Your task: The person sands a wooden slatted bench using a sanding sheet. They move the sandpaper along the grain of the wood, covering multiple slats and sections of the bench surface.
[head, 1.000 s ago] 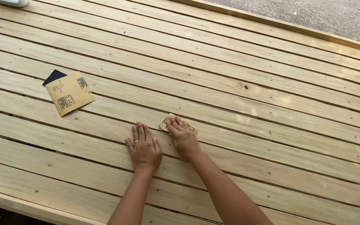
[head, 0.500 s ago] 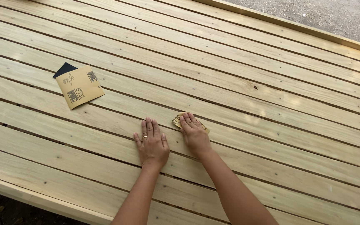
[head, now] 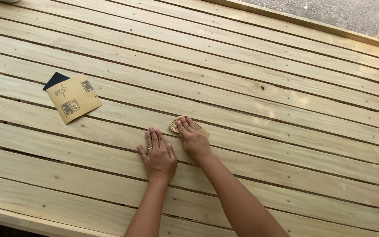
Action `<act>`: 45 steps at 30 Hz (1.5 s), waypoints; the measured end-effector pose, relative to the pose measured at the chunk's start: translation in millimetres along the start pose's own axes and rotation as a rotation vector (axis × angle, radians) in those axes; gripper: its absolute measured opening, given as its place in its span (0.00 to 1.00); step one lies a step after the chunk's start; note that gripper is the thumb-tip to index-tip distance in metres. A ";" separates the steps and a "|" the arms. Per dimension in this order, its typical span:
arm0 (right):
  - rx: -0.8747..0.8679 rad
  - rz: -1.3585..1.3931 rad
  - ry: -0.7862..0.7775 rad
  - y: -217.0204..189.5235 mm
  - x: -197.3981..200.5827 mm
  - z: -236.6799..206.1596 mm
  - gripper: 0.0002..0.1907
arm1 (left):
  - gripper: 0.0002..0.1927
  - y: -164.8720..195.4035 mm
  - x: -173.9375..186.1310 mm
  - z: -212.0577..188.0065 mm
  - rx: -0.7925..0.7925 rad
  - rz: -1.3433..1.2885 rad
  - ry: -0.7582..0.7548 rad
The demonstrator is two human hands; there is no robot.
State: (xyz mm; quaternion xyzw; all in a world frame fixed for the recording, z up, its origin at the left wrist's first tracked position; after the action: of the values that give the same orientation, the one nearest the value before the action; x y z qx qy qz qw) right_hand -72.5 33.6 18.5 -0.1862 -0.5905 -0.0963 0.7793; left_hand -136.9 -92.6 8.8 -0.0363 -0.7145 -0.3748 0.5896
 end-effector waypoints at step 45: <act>-0.033 -0.071 0.090 112.3 86.0 -110.3 0.23 | 0.35 114.5 -48.8 -10.8 -0.266 0.018 -0.063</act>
State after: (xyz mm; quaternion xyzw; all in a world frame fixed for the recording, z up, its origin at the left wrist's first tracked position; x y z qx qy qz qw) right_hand 91.0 97.4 55.2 -0.1735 -0.5595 -0.1416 0.7980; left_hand -56.9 2.2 23.1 -0.1320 -0.6763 -0.4596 0.5603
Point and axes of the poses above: each hand's wrist, its own z-axis towards the middle knuckle, its own x-axis out of the back of the hand, y = z × x, the point moved 7 cm from there along z, towards the middle knuckle, and after that the axes turned 12 degrees about -z, right-handed, at the moved point
